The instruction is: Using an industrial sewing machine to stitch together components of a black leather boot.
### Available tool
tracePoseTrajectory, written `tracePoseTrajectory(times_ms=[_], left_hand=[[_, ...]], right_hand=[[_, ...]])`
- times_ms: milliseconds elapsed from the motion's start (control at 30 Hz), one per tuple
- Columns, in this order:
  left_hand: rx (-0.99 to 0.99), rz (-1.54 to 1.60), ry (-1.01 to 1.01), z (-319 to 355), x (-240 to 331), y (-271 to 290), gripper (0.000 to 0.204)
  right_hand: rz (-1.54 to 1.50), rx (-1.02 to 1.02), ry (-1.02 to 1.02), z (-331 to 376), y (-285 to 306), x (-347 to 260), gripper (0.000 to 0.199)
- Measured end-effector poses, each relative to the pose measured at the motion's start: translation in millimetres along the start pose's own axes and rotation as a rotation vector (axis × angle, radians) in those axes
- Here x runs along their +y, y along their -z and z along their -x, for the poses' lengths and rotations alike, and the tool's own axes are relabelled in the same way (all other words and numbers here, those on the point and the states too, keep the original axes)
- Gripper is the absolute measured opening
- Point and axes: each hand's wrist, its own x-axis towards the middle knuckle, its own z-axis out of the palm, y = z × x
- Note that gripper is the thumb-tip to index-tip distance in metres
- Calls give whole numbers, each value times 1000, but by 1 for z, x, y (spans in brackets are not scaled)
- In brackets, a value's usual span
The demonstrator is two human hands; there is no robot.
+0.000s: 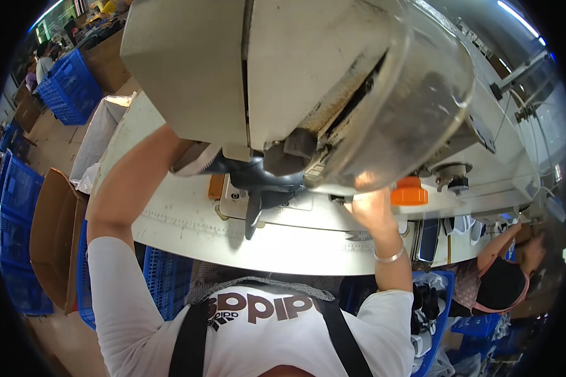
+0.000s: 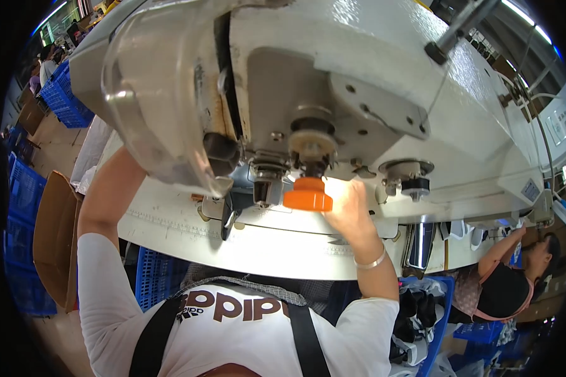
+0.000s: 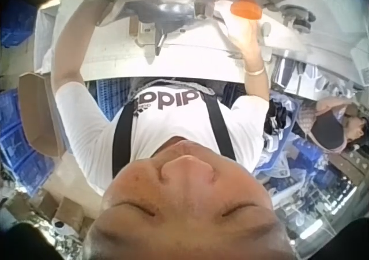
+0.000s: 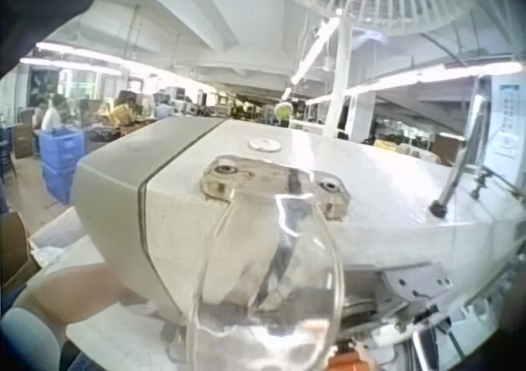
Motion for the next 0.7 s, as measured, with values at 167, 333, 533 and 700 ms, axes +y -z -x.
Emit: tracePoseTrajectory(times_ms=[167, 333, 533, 700], left_hand=[[36, 7, 85, -11, -8, 34, 39], [307, -68, 58, 17, 3, 51, 40], [425, -471, -322, 110, 24, -17, 41], [240, -588, -585, 131, 37, -52, 55]], right_hand=[[-4, 45, 50, 11, -15, -18, 41], [196, 93, 32, 25, -23, -106, 58], [36, -68, -9, 17, -13, -121, 87], [7, 112, 112, 0, 1, -100, 61]])
